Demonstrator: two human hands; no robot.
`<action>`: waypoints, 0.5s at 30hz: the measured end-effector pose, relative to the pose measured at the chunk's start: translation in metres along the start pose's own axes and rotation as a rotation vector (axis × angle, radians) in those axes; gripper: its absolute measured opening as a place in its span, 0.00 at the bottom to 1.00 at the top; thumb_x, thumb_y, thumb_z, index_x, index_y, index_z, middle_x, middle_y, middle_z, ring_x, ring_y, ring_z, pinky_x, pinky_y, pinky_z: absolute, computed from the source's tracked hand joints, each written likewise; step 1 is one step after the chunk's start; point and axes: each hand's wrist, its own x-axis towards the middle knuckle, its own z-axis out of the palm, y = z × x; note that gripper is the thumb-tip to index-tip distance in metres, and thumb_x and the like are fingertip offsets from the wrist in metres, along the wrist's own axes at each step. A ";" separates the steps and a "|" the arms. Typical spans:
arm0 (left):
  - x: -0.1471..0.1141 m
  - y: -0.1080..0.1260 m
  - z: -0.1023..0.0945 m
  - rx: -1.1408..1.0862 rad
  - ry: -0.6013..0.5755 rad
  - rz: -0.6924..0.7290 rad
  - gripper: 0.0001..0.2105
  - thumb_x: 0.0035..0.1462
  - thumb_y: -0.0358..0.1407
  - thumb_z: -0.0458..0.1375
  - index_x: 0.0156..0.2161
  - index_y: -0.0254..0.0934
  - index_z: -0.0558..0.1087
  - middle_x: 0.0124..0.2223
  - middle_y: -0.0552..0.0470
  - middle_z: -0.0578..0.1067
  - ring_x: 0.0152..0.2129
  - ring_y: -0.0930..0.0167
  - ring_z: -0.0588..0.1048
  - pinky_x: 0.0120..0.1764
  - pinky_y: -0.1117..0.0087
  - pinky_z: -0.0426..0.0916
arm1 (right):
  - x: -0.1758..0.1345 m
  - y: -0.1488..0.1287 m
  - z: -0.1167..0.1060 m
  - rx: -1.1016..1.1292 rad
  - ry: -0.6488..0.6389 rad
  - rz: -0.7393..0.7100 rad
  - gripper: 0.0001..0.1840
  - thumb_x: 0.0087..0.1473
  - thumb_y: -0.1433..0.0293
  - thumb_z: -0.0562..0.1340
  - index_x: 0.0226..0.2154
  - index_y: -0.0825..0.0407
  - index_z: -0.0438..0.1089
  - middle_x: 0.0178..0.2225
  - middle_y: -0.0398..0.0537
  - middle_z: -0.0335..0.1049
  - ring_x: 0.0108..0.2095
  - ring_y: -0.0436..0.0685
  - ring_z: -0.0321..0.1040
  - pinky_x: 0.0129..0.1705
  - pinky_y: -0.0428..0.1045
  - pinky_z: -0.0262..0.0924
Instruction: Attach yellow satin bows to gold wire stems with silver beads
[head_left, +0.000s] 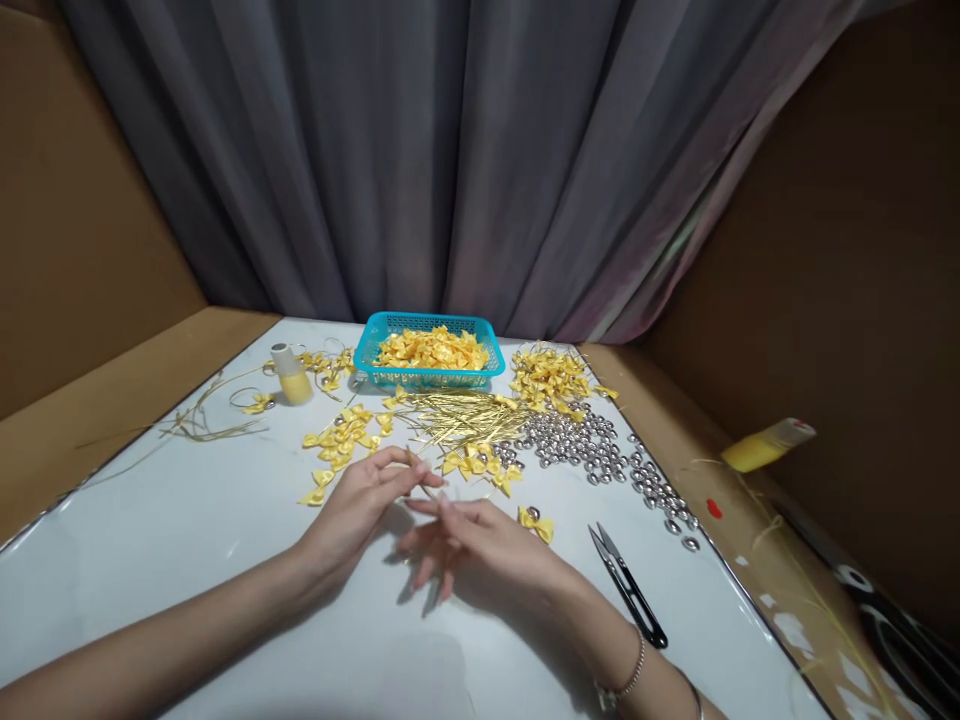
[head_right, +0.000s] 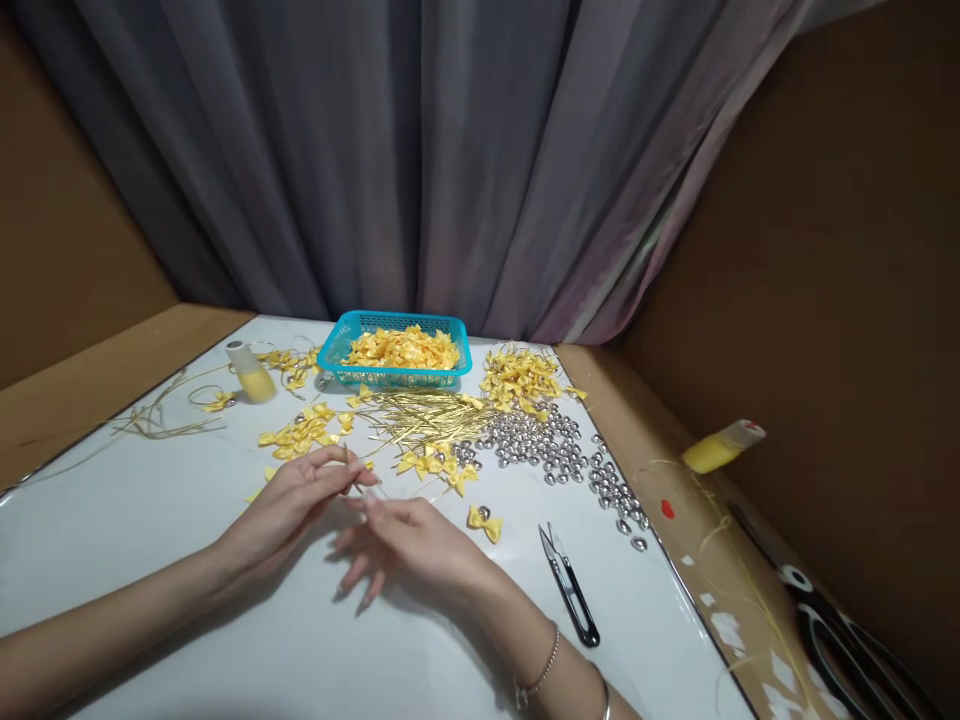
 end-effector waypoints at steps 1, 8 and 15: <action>0.001 0.002 0.003 0.010 -0.039 0.008 0.12 0.47 0.41 0.65 0.29 0.35 0.71 0.30 0.52 0.77 0.27 0.72 0.73 0.33 0.73 0.64 | 0.001 -0.001 -0.001 0.057 0.054 -0.048 0.32 0.49 0.47 0.58 0.38 0.60 0.74 0.37 0.59 0.74 0.24 0.51 0.72 0.22 0.44 0.63; 0.033 -0.002 0.008 -0.181 -0.176 0.038 0.10 0.42 0.37 0.69 0.26 0.33 0.75 0.27 0.52 0.77 0.28 0.73 0.73 0.37 0.75 0.66 | 0.002 -0.006 -0.024 0.438 0.231 -0.144 0.14 0.43 0.66 0.70 0.34 0.57 0.76 0.36 0.49 0.72 0.25 0.43 0.67 0.22 0.37 0.61; 0.060 -0.030 0.001 -0.549 -0.204 -0.149 0.12 0.35 0.32 0.73 0.25 0.33 0.73 0.24 0.57 0.74 0.25 0.78 0.73 0.32 0.79 0.67 | 0.007 -0.005 -0.040 0.527 0.330 -0.213 0.13 0.34 0.73 0.74 0.27 0.56 0.76 0.32 0.45 0.74 0.32 0.43 0.70 0.41 0.36 0.64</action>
